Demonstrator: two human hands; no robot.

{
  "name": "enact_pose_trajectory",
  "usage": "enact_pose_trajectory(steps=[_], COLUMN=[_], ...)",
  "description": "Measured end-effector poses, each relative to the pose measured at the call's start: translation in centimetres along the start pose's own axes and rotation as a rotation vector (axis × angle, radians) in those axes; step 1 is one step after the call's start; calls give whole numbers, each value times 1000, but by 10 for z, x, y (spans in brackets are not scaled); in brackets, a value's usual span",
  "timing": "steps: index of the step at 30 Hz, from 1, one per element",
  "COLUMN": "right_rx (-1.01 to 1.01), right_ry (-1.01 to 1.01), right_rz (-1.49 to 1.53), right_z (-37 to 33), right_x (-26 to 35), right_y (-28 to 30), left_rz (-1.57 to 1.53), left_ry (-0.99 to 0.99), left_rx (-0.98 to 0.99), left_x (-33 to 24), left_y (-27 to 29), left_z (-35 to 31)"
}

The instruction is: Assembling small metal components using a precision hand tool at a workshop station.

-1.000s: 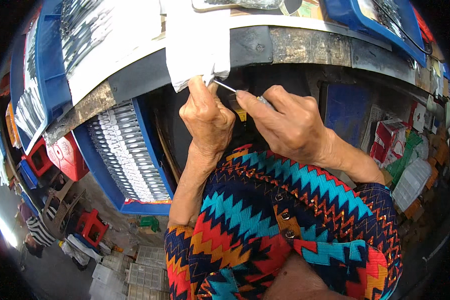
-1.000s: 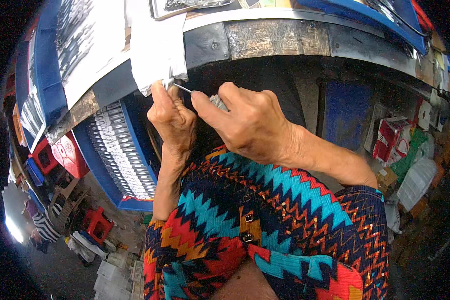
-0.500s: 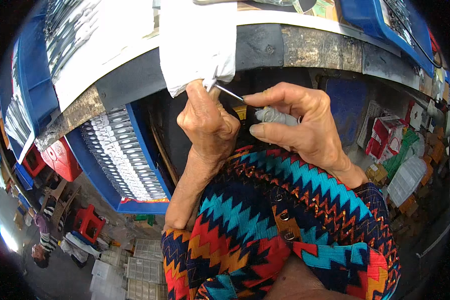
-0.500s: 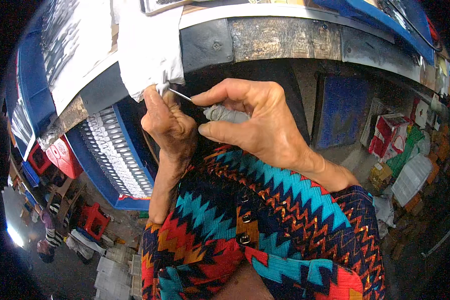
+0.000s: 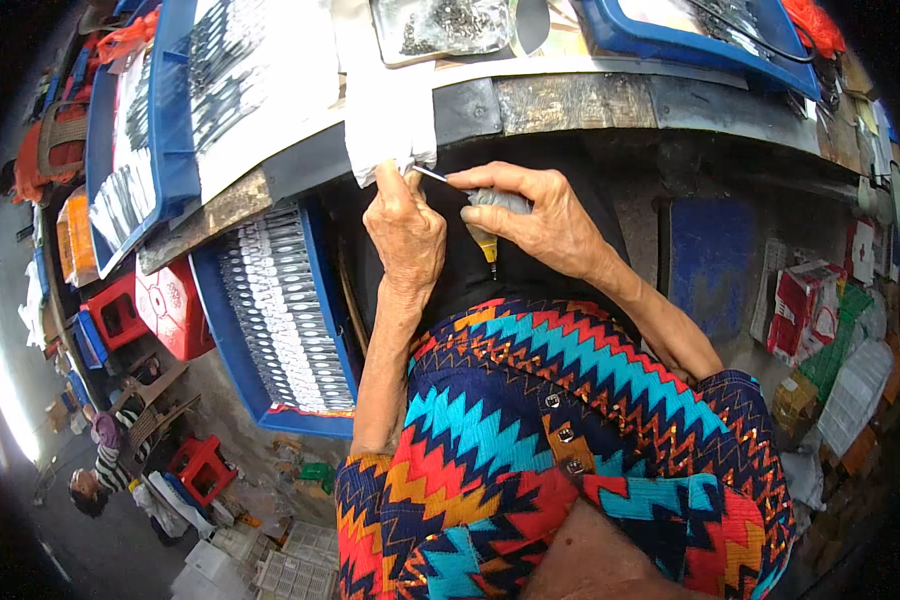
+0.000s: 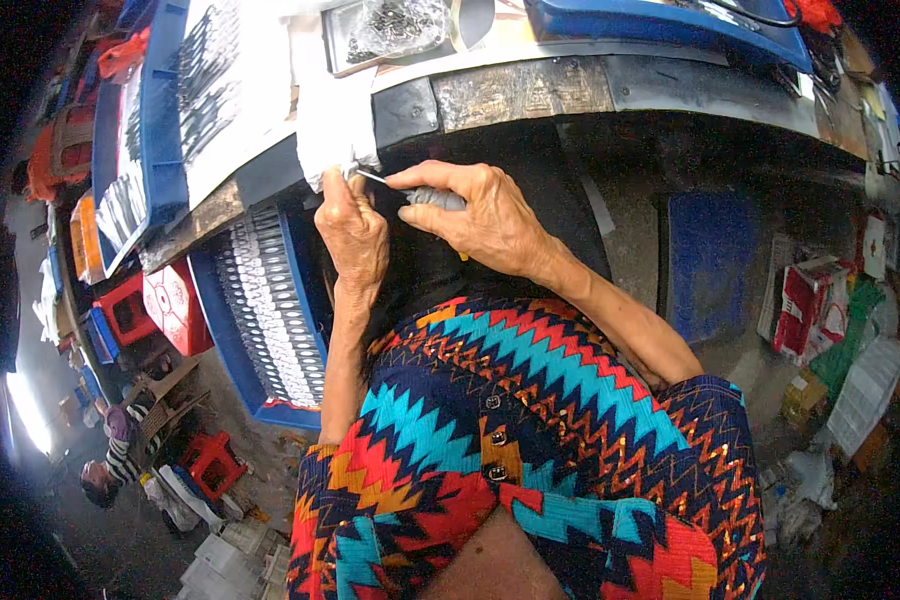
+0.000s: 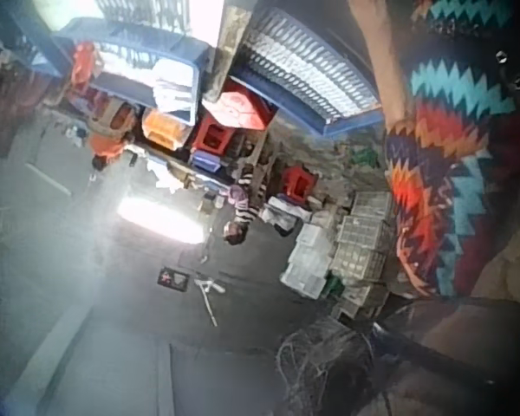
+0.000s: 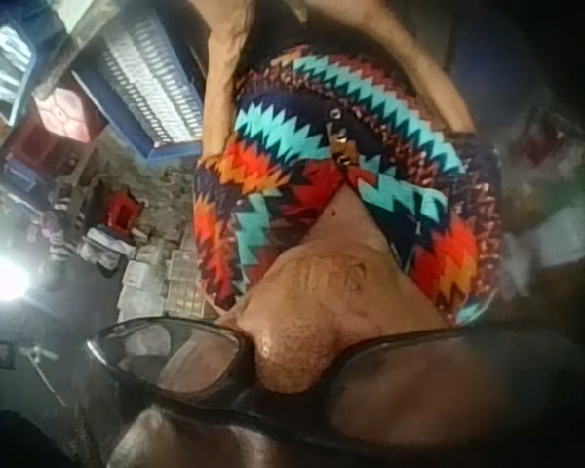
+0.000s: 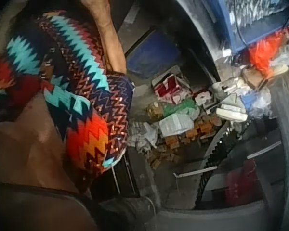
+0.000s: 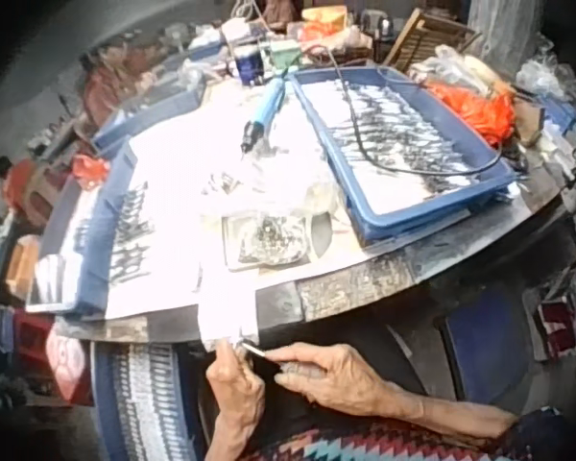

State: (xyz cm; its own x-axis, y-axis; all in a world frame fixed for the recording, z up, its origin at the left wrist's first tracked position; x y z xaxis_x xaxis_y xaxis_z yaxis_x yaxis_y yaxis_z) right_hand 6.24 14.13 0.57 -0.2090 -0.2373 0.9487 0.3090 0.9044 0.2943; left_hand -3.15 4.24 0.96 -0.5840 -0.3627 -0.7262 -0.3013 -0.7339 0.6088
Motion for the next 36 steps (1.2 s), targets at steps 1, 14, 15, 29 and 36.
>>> enact_pose_trajectory(steps=[1,14,15,29,36], right_rx=[2,-58,-44,-140,-317], right_ry=[11,198,185,332,807], right_rz=[4,-9,-11,-413,-1361], right_z=[-1,2,3,-2,-16], right_x=[-2,6,6,28,74], right_y=[-1,-3,-3,0,-15], left_rz=[-12,-9,0,-1,9], left_ry=[1,31,55,61,85], left_rx=[-3,9,34,29,59], left_x=[-1,-1,-1,1,3], left_y=[1,3,2,2,2], left_z=[0,3,3,3,5])
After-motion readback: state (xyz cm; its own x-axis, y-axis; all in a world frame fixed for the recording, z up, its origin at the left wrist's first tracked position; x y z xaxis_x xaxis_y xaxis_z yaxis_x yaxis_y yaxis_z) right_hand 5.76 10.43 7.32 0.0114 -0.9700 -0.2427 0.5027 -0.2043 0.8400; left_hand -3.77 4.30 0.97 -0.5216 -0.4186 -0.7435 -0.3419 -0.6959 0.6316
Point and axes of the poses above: each hand's wrist, its own z-axis towards the middle knuckle, its own y-axis out of the back of the hand, x = y × z, the point moved 6 cm from there along z, towards the middle knuckle, and after that the axes turned 11 degrees about -z, right-handed, at the moved point
